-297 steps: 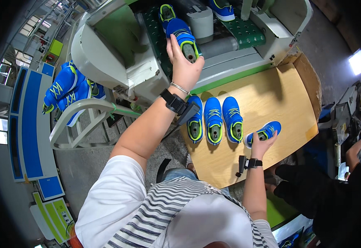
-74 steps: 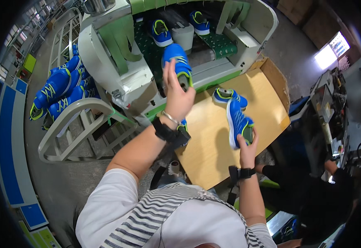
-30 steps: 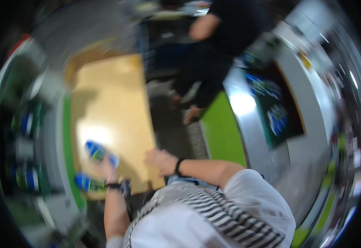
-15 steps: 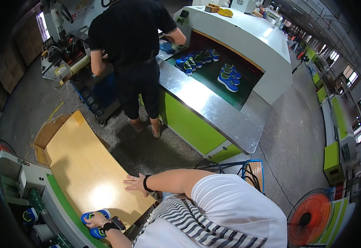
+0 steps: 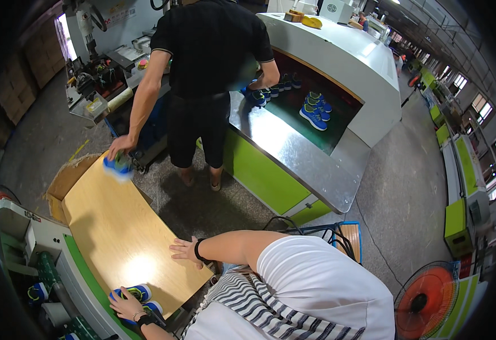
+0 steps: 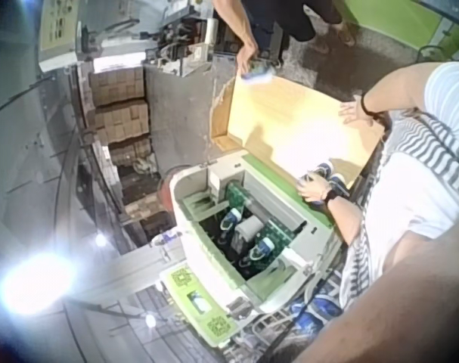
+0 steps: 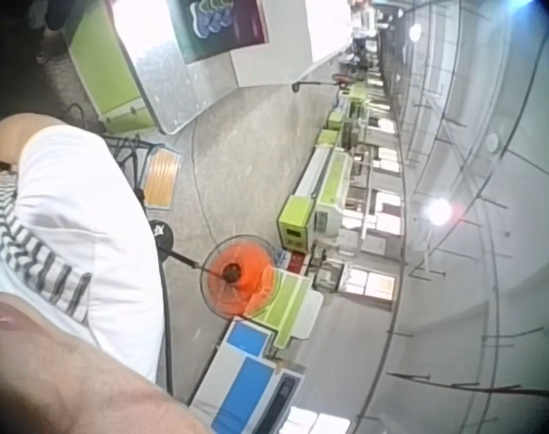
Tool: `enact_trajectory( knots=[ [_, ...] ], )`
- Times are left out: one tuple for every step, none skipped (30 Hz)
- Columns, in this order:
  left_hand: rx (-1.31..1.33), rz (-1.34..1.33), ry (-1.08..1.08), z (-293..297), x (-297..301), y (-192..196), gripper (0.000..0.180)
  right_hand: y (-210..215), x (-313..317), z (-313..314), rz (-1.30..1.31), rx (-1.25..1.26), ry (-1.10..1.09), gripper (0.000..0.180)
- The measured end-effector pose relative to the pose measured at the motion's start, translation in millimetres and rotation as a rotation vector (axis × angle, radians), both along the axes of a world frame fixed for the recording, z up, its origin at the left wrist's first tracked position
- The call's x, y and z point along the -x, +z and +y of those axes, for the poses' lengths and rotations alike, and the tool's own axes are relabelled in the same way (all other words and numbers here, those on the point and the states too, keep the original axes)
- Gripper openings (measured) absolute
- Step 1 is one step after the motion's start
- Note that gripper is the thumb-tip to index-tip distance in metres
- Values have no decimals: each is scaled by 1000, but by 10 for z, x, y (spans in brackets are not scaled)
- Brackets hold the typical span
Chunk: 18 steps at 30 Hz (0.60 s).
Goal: The person picks up shoes from a table and places them onto a conveyor belt, then moves shoes from the conveyor belt to a rack. They finish by taking shoes from the rack and placing them back onto the table.
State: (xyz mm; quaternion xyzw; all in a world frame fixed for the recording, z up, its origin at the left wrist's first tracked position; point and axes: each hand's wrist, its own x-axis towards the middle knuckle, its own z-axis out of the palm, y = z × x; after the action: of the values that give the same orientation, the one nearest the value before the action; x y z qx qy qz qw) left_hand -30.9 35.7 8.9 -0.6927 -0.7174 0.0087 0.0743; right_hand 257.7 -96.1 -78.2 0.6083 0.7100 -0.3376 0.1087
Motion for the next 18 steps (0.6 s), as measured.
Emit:
enact_trajectory(
  knots=[
    [9,-153,-6,94,267,-252,58,27,32,18,-7,2,7,122],
    [19,-306,-23,159,401,-414,59,31,38,21,-12,-1,10,122],
    [28,-363,35,-5,156,-235,60,-9,-6,-15,-10,-3,-4,123],
    [26,-367,35,4,166,-266,60,-45,-11,-20,-7,-12,1,124],
    [21,-331,39,25,181,-307,60,-78,-6,-13,-11,-14,2,124],
    [17,-294,40,37,196,-345,60,-108,9,-7,-16,-26,3,124],
    [16,-296,39,34,211,-386,60,-141,21,-3,-20,-38,3,124],
    [-3,-294,32,29,228,-429,60,-177,24,-10,-21,-38,2,124],
    [-19,-289,24,42,232,-410,60,-151,21,-13,-20,-29,1,124],
    [-17,-287,22,60,234,-385,60,-126,21,-9,-18,-20,0,124],
    [-6,-278,23,75,235,-352,60,-100,26,3,-16,-18,-3,124],
    [5,-269,26,72,231,-345,60,-93,32,10,-20,-9,0,124],
    [6,-268,26,68,225,-328,60,-84,34,17,-26,0,2,124],
    [9,-261,32,62,216,-303,60,-73,32,26,-25,0,3,124],
    [13,-254,38,51,208,-283,60,-78,35,36,-30,4,4,124],
    [13,-254,39,42,207,-282,60,-82,40,46,-36,7,5,124],
    [3,-248,37,35,207,-284,60,-86,46,51,-37,7,7,124],
    [-9,-241,26,37,180,-273,59,-137,33,36,-38,-10,1,124]
  ],
)
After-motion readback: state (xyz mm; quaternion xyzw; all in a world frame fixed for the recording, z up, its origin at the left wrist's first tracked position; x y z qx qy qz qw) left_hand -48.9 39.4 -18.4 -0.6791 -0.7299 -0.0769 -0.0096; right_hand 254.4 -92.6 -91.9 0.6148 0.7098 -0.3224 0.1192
